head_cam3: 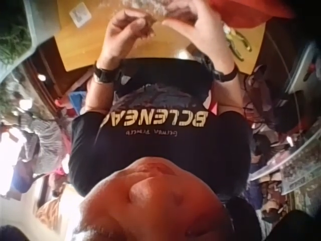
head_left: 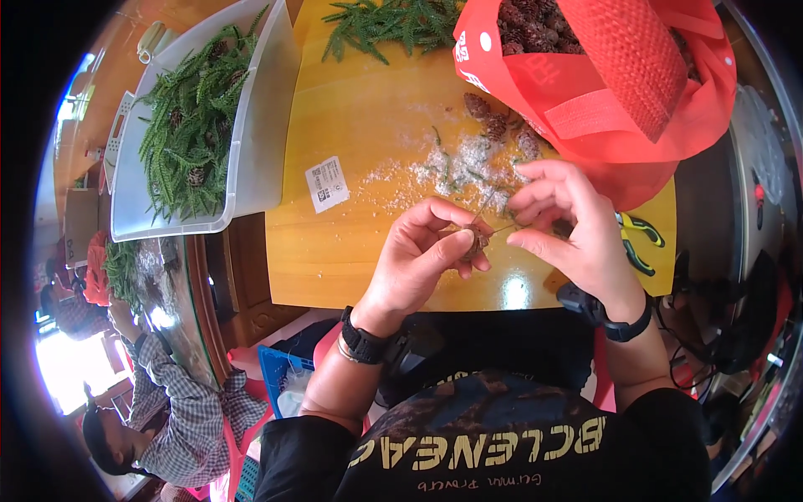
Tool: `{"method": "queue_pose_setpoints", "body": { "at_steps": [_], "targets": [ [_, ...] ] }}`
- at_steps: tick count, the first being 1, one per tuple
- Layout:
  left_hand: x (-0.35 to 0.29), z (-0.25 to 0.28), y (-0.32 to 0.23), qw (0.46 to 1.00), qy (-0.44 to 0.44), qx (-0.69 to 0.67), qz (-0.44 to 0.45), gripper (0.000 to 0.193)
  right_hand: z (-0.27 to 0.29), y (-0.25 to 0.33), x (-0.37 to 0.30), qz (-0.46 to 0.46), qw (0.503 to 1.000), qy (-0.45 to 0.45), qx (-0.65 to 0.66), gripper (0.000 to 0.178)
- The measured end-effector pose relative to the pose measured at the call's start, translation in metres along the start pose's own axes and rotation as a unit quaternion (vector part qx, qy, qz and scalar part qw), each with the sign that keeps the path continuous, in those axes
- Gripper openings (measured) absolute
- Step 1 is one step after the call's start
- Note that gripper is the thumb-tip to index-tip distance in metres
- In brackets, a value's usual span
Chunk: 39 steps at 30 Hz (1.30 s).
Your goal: Trim leaves from green plant branches using scissors and sort small brown objects.
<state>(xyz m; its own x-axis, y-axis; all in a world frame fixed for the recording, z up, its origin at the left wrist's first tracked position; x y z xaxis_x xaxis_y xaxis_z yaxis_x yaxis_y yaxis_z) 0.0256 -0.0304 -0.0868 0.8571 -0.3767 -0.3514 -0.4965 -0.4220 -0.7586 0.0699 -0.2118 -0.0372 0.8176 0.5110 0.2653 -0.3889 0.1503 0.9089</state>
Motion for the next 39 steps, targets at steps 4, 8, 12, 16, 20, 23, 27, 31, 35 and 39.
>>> {"method": "queue_pose_setpoints", "body": {
  "at_steps": [4,8,12,16,20,23,27,31,35,39],
  "targets": [
    [-0.001,-0.004,-0.001,1.0,0.011,-0.011,-0.006,0.017,-0.007,-0.008,-0.007,-0.094,0.984,0.014,0.153,0.018],
    [-0.002,-0.004,-0.001,0.999,0.032,-0.027,-0.007,0.012,-0.007,-0.009,-0.006,-0.079,0.986,0.031,0.145,0.01],
    [-0.002,-0.001,0.0,0.998,0.052,0.01,-0.023,0.012,-0.009,-0.011,-0.007,-0.096,0.977,0.031,0.188,0.006],
    [-0.003,-0.003,0.0,0.998,0.068,0.001,-0.018,0.012,-0.012,-0.01,-0.007,-0.091,0.952,0.002,0.293,0.009],
    [-0.005,-0.006,-0.001,0.998,0.06,-0.006,-0.011,0.012,-0.01,-0.006,-0.001,-0.087,0.954,0.027,0.287,0.015],
    [-0.005,-0.007,-0.001,0.997,0.075,-0.015,-0.005,0.012,-0.01,-0.009,-0.003,-0.065,0.963,0.086,0.245,0.019],
    [-0.007,-0.007,-0.005,0.996,0.084,-0.004,0.016,0.013,-0.013,-0.013,-0.005,-0.045,0.953,0.063,0.292,0.016],
    [-0.007,-0.007,-0.004,0.995,0.094,-0.006,0.024,0.013,-0.016,-0.014,-0.007,-0.04,0.952,0.047,0.299,0.011],
    [-0.007,-0.008,-0.004,0.997,0.08,0.009,0.014,0.014,-0.017,-0.013,-0.007,-0.037,0.957,0.036,0.287,0.011],
    [-0.008,-0.009,-0.005,0.997,0.068,0.035,-0.021,0.014,-0.016,-0.013,-0.007,-0.011,0.971,0.035,0.236,0.011]
  ]
}}
Point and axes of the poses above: each hand's wrist, its own x-axis towards the middle knuckle, its own z-axis out of the back of the hand, y = z × x, the point moved 2 cm from there along x, towards the middle knuckle, and after that the axes turned 12 degrees about z, right-handed, at the moved point
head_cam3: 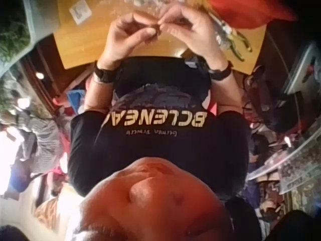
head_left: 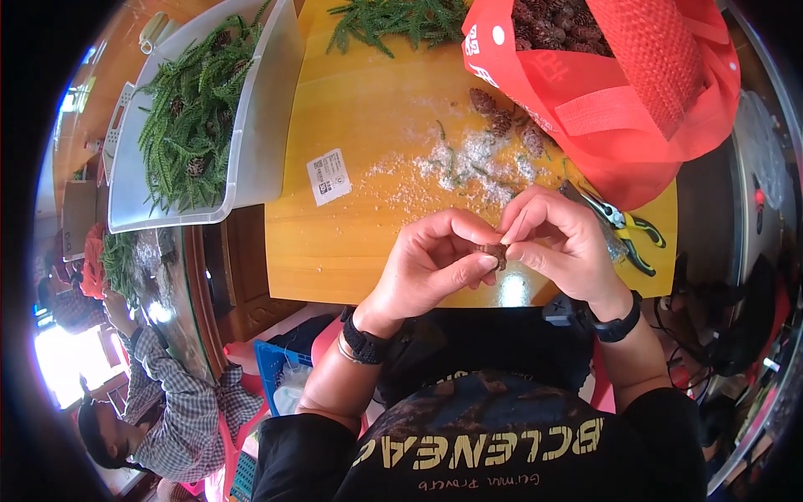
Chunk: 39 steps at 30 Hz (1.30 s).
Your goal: Trim leaves from green plant branches using scissors and sort small brown objects.
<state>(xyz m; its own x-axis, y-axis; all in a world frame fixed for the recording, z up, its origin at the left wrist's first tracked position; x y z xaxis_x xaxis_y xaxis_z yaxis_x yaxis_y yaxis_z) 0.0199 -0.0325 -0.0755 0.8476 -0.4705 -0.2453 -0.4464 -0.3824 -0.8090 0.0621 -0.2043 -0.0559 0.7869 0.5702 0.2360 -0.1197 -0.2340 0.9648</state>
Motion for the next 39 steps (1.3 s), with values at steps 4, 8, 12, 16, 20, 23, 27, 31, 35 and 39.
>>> {"method": "queue_pose_setpoints", "body": {
  "at_steps": [4,8,12,16,20,23,27,31,35,39],
  "targets": [
    [0.0033,-0.0006,0.0018,0.996,-0.031,0.055,-0.07,0.016,0.0014,-0.0002,-0.0008,-0.015,0.997,0.003,-0.081,0.01],
    [0.0037,0.0044,0.0027,0.963,-0.074,0.228,-0.125,0.017,-0.0018,0.0025,0.0006,-0.039,0.989,0.004,-0.141,0.01],
    [0.0024,0.0007,0.0013,0.993,-0.054,0.078,-0.069,0.016,-0.0025,0.0035,0.001,-0.045,0.997,-0.039,-0.054,0.01],
    [0.0018,0.0025,0.0015,0.999,-0.017,0.009,-0.046,0.016,-0.0041,0.0005,-0.002,-0.052,0.996,-0.065,0.034,0.011],
    [0.0024,0.0,0.0031,0.998,0.0,-0.007,-0.055,0.015,-0.0016,0.001,-0.0022,0.07,0.995,-0.02,-0.068,0.011],
    [0.0031,-0.0011,0.0029,0.999,0.006,-0.004,-0.05,0.014,-0.0003,0.0012,-0.0024,0.102,0.988,-0.007,-0.12,0.012],
    [0.002,-0.0019,0.0025,0.999,-0.008,0.008,-0.048,0.014,-0.0015,0.007,0.0004,0.139,0.971,-0.01,-0.192,0.011],
    [0.0014,-0.0027,0.0039,0.998,-0.022,0.027,-0.057,0.015,-0.0033,0.0092,0.0012,0.16,0.955,-0.014,-0.248,0.011],
    [0.0017,-0.0021,0.0058,0.997,-0.021,0.032,-0.064,0.016,-0.0042,0.0076,0.0013,0.163,0.954,-0.018,-0.249,0.011],
    [0.0039,-0.002,0.0077,0.994,-0.042,0.055,-0.088,0.016,-0.0047,0.0091,0.0002,0.158,0.949,-0.022,-0.271,0.011]
  ]
}}
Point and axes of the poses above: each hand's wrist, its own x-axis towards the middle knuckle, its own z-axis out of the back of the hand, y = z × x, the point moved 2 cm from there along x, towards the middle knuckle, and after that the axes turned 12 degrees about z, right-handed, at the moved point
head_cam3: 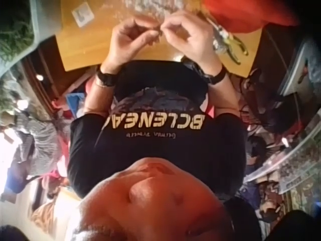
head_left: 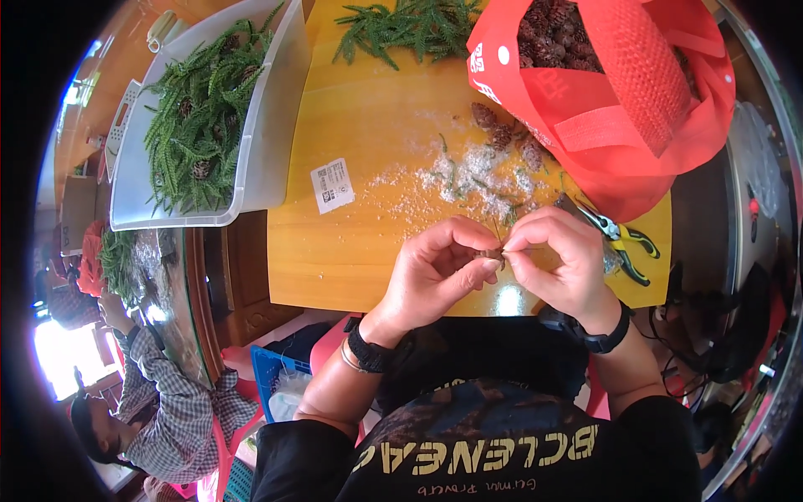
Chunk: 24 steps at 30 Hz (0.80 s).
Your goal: Trim leaves from green plant branches using scissors and sort small brown objects.
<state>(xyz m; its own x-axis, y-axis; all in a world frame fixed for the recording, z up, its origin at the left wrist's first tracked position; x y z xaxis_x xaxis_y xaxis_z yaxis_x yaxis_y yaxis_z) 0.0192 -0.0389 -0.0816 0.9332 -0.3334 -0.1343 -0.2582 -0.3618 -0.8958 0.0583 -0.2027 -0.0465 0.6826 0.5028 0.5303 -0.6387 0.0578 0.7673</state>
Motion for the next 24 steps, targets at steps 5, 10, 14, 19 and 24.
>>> {"method": "queue_pose_setpoints", "body": {
  "at_steps": [5,10,14,19,24],
  "targets": [
    [-0.002,-0.001,-0.001,1.0,0.003,-0.018,0.008,0.016,0.0,0.007,0.003,0.001,1.0,-0.003,-0.005,0.012],
    [-0.002,-0.004,-0.002,0.999,0.022,-0.044,-0.003,0.015,0.003,0.014,0.002,0.036,0.997,0.001,-0.066,0.013],
    [0.003,-0.001,0.0,0.998,0.033,-0.041,-0.016,0.015,0.016,0.025,0.009,0.037,0.991,0.041,-0.122,0.019],
    [0.0,0.002,0.0,0.996,0.044,-0.072,-0.03,0.015,0.093,0.042,-0.009,-0.153,0.944,0.132,-0.261,0.027],
    [0.001,0.0,-0.001,0.99,0.057,-0.128,-0.006,0.019,0.123,0.008,-0.062,-0.211,0.856,0.276,-0.384,0.046]
  ]
}}
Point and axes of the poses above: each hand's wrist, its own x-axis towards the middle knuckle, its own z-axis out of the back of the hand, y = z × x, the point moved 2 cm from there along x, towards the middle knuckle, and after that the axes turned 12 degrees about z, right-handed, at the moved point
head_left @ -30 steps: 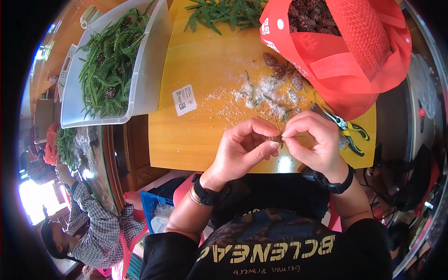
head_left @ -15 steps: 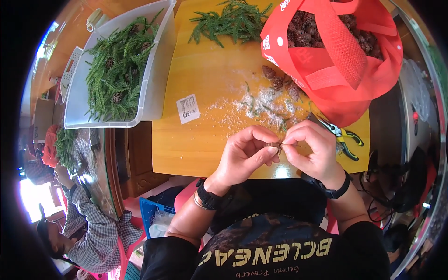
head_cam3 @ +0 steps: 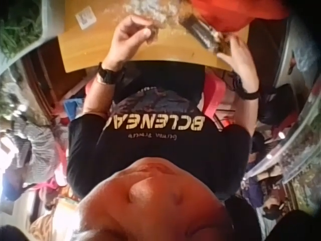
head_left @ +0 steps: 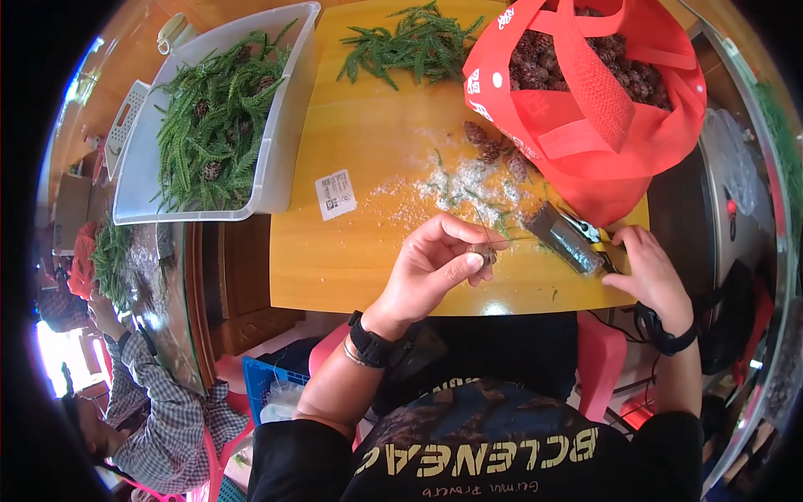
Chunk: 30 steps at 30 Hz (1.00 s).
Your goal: Trim leaves from green plant branches using scissors and sort small brown objects.
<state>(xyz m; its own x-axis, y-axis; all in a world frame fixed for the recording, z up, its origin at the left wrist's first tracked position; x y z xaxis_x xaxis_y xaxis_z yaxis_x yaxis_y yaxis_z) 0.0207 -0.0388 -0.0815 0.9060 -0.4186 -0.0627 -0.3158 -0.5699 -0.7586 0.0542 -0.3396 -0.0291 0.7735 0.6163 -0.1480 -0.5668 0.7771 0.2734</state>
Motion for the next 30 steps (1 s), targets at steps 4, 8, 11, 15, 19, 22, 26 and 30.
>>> {"method": "queue_pose_setpoints", "body": {
  "at_steps": [4,8,11,15,19,22,26,30],
  "targets": [
    [0.0,0.003,-0.003,0.999,0.018,-0.038,0.005,0.021,-0.009,-0.007,0.003,-0.059,0.998,-0.012,0.014,0.048],
    [0.0,0.004,-0.004,0.999,0.009,-0.044,-0.002,0.02,-0.011,-0.008,0.006,-0.051,0.998,-0.021,0.028,0.042],
    [0.0,0.005,-0.006,0.999,-0.018,-0.037,-0.018,0.019,-0.003,0.003,0.004,-0.054,0.996,-0.039,0.067,0.035],
    [-0.001,0.006,-0.007,0.999,-0.012,-0.046,-0.011,0.018,0.018,0.014,-0.008,-0.059,0.995,-0.061,0.06,0.029],
    [-0.001,0.007,-0.008,0.999,-0.014,-0.053,-0.004,0.019,0.051,0.03,-0.02,-0.052,0.993,-0.092,0.058,0.014],
    [0.0,0.003,-0.008,0.998,-0.01,-0.067,0.003,0.021,0.06,0.052,-0.022,-0.074,0.981,-0.111,0.142,0.011],
    [-0.003,0.006,-0.009,0.998,0.006,-0.069,0.011,0.021,0.043,0.074,-0.006,0.008,0.967,-0.079,0.241,0.013],
    [-0.001,0.005,-0.008,0.998,0.012,-0.069,-0.009,0.022,0.03,0.09,0.015,0.033,0.952,-0.037,0.303,0.016]
  ]
}}
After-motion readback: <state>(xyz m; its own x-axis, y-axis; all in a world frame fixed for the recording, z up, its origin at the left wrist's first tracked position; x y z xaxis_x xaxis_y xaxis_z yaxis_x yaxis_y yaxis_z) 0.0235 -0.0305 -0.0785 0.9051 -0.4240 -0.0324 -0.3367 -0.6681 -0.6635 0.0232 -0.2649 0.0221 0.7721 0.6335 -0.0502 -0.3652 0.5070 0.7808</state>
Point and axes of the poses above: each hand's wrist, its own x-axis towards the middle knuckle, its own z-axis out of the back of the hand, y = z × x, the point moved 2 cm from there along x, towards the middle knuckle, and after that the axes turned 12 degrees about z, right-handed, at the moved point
